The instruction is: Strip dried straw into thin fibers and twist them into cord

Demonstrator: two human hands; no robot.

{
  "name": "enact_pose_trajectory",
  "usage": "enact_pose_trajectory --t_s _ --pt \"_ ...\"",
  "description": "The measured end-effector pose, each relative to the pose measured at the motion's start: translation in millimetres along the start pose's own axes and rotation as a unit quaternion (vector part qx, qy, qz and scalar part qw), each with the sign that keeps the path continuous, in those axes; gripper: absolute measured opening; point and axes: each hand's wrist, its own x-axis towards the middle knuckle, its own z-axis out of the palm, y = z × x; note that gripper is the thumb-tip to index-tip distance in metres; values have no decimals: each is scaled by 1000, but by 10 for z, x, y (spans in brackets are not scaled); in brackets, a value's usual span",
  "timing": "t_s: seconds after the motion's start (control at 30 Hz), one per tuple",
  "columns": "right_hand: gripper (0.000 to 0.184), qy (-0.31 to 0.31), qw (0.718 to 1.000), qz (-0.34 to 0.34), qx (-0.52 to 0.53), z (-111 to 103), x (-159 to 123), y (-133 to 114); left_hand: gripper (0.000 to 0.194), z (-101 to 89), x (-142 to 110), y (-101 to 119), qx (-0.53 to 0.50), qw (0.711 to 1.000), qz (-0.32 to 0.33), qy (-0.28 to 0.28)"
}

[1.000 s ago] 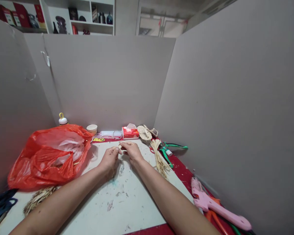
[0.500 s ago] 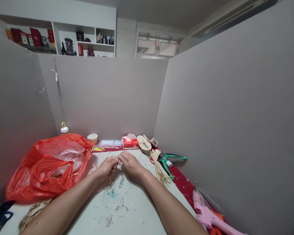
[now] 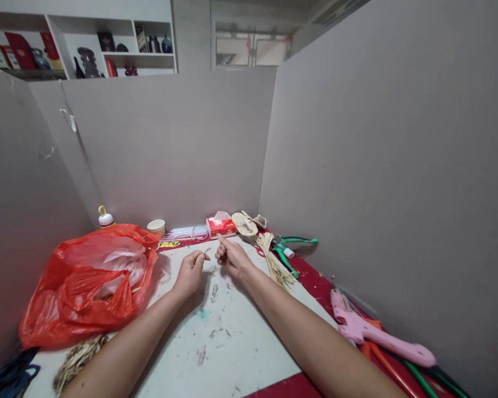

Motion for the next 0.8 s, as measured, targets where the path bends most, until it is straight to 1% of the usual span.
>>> enact_pose_trajectory --t_s 0.07,0.13,0.27,0.33,0.4,0.47,0.53,0.63,0.8 --pt "47 25 999 -23 9 -13 -5 -39 25 -29 16 -11 -28 998 -45 22" --pt "42 10 1000 -24 1 26 -40 -38 26 -52 26 -18 -67 995 -75 18" --pt "41 -51 999 3 -20 213 -140 89 28 -49 27 -14 -110 991 -74 -15" --pt "42 -49 999 -2 -15 288 -160 155 28 -30 27 -17 -97 993 -59 -24" --pt "41 -35 999 -11 -3 316 -151 191 28 -7 33 -28 -68 997 -24 -29" --pt "40 -17 1000 -15 11 306 -123 202 27 20 38 -38 -38 998 18 -40" --pt "39 6 1000 -15 22 280 -89 209 27 47 37 -37 -11 998 43 -50" --pt "37 47 998 -22 27 254 -42 233 24 75 20 -20 31 997 49 -48" --pt "34 106 993 -45 11 222 17 262 23 64 -35 -22 83 995 21 -45"
